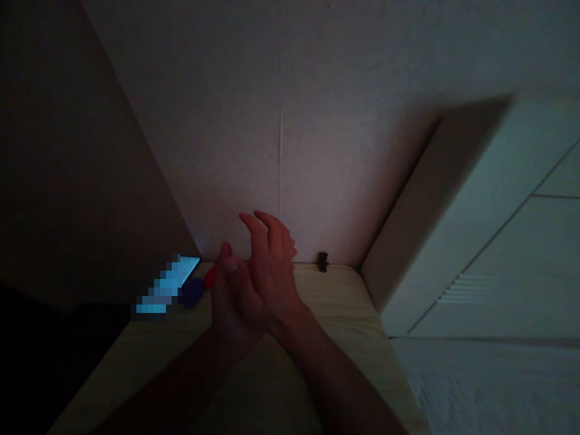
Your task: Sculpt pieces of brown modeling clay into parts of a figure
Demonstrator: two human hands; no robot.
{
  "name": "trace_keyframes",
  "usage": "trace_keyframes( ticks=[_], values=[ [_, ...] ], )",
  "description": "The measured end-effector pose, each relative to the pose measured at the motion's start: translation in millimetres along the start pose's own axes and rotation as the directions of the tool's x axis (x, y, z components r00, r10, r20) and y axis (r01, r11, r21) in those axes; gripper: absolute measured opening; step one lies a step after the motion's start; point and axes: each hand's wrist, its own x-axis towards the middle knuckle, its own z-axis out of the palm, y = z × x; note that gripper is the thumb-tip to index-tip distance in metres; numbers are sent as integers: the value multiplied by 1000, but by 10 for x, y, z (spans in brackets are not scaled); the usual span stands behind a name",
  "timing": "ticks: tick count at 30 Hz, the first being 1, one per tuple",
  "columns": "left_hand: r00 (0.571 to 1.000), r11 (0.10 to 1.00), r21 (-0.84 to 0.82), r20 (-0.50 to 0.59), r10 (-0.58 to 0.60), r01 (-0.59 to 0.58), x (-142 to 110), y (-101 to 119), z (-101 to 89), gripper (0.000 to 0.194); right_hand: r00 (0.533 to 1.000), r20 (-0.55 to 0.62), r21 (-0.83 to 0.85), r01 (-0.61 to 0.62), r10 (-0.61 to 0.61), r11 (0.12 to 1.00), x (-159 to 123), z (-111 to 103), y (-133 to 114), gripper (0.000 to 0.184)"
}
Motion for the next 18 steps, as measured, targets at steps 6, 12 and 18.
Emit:
trace_keyframes(
  ticks=[6,12,18],
  values=[
    [999,1000,-27,-36,-3,2,17,-5,42,50,998,13,-4,-64,64,998,22,-3,-35,56],
    [999,999,24,-28,21,-20,8,-43,29,46,989,24,28,-148,147,989,43,-9,-56,53],
    [987,993,109,-151,56,-40,-41,-38,43,49,975,56,149,-223,216,964,42,22,25,53]
  ],
)
